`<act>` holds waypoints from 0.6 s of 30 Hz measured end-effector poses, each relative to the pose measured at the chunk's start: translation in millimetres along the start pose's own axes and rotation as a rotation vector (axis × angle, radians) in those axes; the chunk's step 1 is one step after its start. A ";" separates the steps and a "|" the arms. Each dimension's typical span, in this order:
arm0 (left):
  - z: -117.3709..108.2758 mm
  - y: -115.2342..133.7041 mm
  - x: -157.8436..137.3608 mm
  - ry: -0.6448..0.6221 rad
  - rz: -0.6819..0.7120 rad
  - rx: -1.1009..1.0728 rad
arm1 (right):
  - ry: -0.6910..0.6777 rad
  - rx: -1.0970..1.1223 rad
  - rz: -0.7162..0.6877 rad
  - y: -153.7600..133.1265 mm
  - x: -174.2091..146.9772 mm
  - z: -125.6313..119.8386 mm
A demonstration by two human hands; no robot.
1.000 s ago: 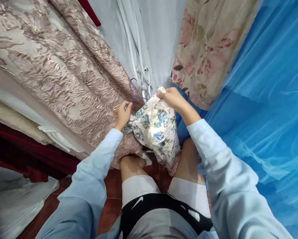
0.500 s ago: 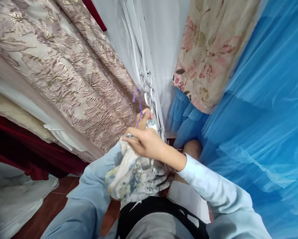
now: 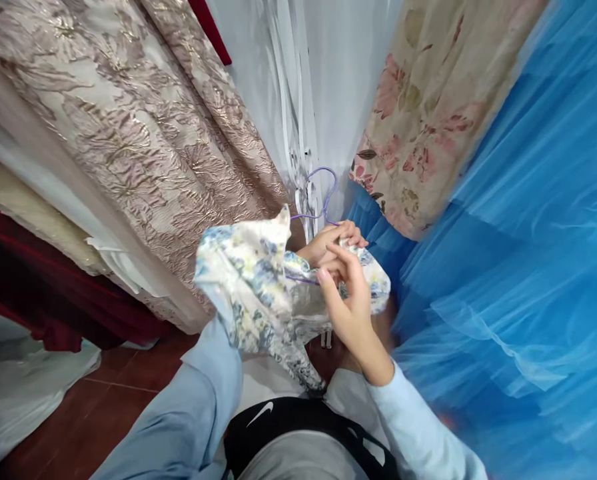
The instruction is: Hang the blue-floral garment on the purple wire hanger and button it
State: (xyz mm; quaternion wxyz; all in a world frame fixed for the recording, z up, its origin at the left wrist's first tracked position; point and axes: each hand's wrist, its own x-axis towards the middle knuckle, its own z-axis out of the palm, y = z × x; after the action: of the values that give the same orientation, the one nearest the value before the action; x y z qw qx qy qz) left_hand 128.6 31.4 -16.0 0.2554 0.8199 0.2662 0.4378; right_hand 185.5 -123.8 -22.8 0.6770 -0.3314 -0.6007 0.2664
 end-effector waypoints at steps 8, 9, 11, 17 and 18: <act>-26.4 -6.8 36.0 -0.056 -0.258 -0.474 | -0.073 0.056 0.469 31.8 -91.9 1.6; -31.3 -11.2 32.8 -0.039 -0.288 -0.542 | -0.107 0.060 0.508 35.7 -98.6 3.4; -39.0 -18.3 21.5 -0.020 -0.320 -0.718 | -0.164 0.065 0.566 42.9 -109.1 7.6; -42.7 -26.1 -20.5 -0.050 -0.339 -1.269 | -0.192 0.037 0.616 65.5 -125.0 11.4; -41.0 -26.9 -27.9 -0.053 -0.360 -1.311 | -0.155 0.022 0.613 69.9 -124.5 9.5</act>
State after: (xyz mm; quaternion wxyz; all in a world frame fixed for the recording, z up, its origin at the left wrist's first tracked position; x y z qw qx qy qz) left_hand 74.6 40.2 -29.9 0.7749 0.4490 0.0719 0.4391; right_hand 161.8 -172.4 -155.3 0.5209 -0.4684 -0.5198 0.4891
